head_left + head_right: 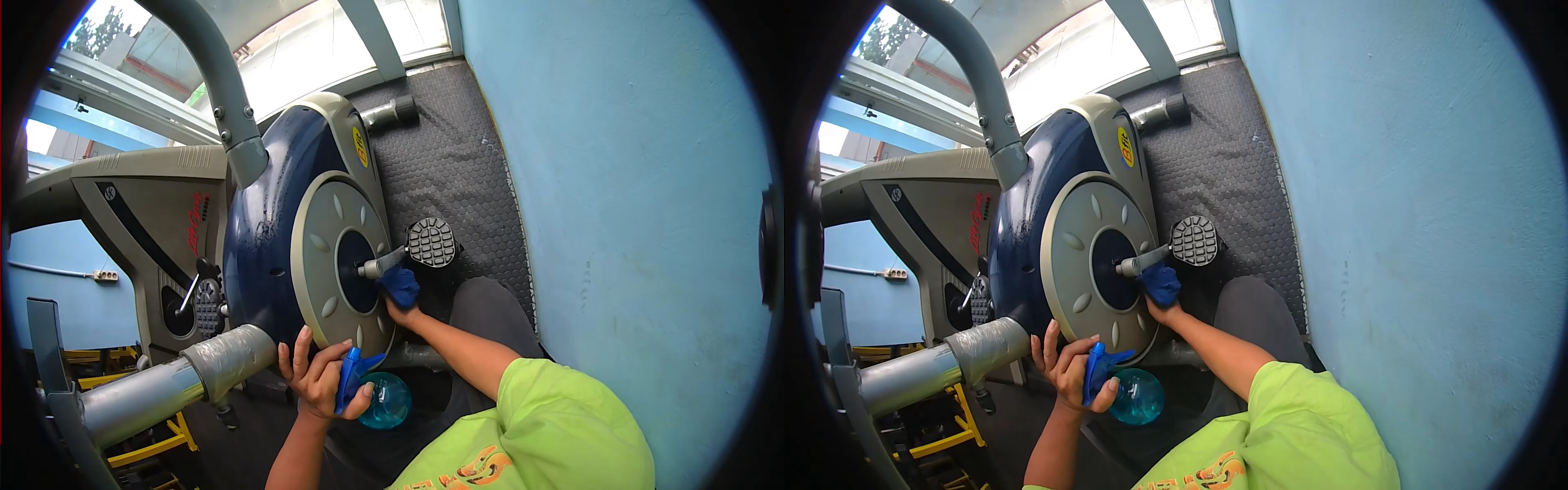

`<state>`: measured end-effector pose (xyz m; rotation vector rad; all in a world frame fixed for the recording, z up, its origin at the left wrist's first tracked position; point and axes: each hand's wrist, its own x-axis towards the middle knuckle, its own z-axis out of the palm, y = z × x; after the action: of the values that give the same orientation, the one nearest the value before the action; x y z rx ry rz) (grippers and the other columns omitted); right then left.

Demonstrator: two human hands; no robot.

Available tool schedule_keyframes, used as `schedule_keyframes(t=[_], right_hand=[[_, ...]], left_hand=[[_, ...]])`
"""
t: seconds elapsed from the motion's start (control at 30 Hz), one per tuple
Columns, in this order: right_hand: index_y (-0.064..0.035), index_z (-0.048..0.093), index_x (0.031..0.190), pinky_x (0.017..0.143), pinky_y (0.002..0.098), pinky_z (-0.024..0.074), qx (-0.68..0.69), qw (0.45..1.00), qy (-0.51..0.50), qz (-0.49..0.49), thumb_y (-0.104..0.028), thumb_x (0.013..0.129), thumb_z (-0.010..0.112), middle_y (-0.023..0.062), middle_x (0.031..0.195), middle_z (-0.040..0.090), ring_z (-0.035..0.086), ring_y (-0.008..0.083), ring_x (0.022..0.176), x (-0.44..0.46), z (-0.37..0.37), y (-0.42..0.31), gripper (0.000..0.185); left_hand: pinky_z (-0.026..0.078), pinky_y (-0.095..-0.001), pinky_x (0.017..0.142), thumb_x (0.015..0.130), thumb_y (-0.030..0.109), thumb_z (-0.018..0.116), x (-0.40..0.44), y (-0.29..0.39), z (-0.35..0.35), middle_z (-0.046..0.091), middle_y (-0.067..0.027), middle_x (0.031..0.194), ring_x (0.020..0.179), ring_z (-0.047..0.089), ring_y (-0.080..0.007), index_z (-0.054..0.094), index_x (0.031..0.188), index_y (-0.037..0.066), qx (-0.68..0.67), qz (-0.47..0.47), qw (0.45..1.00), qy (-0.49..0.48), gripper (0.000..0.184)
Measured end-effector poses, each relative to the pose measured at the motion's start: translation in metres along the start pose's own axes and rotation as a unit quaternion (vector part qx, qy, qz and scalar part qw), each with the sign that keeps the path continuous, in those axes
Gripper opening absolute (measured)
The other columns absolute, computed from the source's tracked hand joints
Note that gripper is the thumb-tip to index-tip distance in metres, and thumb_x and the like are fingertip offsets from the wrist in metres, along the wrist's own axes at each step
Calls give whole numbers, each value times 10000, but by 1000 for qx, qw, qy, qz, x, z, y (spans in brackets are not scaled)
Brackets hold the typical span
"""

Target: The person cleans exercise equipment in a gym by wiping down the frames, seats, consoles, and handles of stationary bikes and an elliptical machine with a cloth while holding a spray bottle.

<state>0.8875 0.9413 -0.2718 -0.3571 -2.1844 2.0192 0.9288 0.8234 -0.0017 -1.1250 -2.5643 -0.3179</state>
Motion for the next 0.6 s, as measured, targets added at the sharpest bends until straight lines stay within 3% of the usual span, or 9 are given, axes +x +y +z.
schedule_keyframes(t=[0.07, 0.1, 0.17, 0.2, 0.27, 0.37, 0.5, 0.57, 0.6], right_hand=[[12, 663, 1112, 1047, 436, 414, -132, 941, -164, 263, -405, 965, 470, 243, 1205, 629, 557, 395, 1203, 27, -25, -27, 482], [51, 661, 1077, 1001, 452, 451, -149, 928, -124, 317, -411, 921, 487, 265, 1117, 658, 595, 406, 1145, 30, -45, -49, 518], [37, 680, 1039, 860, 399, 498, -42, 948, -188, 255, -325, 816, 579, 242, 1005, 695, 671, 364, 953, 22, -84, -64, 437], [28, 677, 1028, 830, 341, 491, 54, 959, -187, 206, -258, 833, 592, 191, 1020, 692, 663, 277, 927, 17, -100, -73, 357], [19, 665, 1036, 844, 307, 481, 223, 969, -81, 74, -175, 865, 551, 156, 1018, 686, 647, 217, 955, 18, -121, -125, 282], [12, 623, 1136, 915, 352, 464, 126, 989, -77, -18, -222, 919, 535, 170, 1126, 663, 627, 270, 1048, 48, -132, -148, 331], [13, 568, 1266, 1060, 416, 369, -58, 975, -194, 97, -456, 971, 387, 251, 1310, 572, 487, 395, 1288, 95, -78, -118, 583], [11, 523, 1331, 1085, 402, 347, -206, 939, -266, 71, -492, 965, 377, 264, 1336, 548, 455, 433, 1302, 122, -56, -87, 639], [8, 501, 1356, 1089, 402, 342, -79, 959, -208, 177, -485, 973, 373, 269, 1334, 549, 465, 428, 1296, 139, -43, -72, 637]], left_hand=[[48, -487, 1188, 726, 512, 536, 0, -1, 0, 716, -47, 882, 1332, 441, -399, 644, 670, 52, 5, 3, 1000, 3, 476], [48, -488, 1188, 726, 515, 537, 0, -1, 0, 717, -44, 881, 1333, 441, -396, 645, 671, 53, 5, 7, 1000, 2, 478], [46, -488, 1189, 723, 522, 541, 1, -3, -2, 721, -40, 875, 1334, 442, -389, 648, 672, 59, 8, 10, 1000, 3, 478], [47, -487, 1190, 726, 522, 539, 1, -4, -1, 722, -38, 872, 1334, 443, -387, 650, 673, 61, 3, 10, 1000, 3, 477], [44, -482, 1192, 740, 517, 532, -1, -2, -1, 725, -36, 873, 1333, 447, -379, 658, 675, 67, -3, 7, 1000, 2, 472], [16, -458, 1201, 774, 534, 531, 0, -1, -3, 728, 21, 903, 1361, 419, -314, 674, 669, 124, 1, -7, 1000, -9, 447], [24, -451, 1200, 789, 528, 516, 0, -1, -3, 729, 23, 900, 1342, 445, -314, 675, 670, 129, 1, -5, 1000, -3, 446], [29, -449, 1199, 794, 526, 509, 2, -1, -4, 730, 28, 903, 1332, 458, -308, 676, 671, 133, 6, -5, 1000, 5, 444], [31, -459, 1195, 770, 526, 526, 1, -3, -3, 730, 7, 901, 1334, 451, -337, 676, 679, 106, -1, 3, 1000, 3, 455]])
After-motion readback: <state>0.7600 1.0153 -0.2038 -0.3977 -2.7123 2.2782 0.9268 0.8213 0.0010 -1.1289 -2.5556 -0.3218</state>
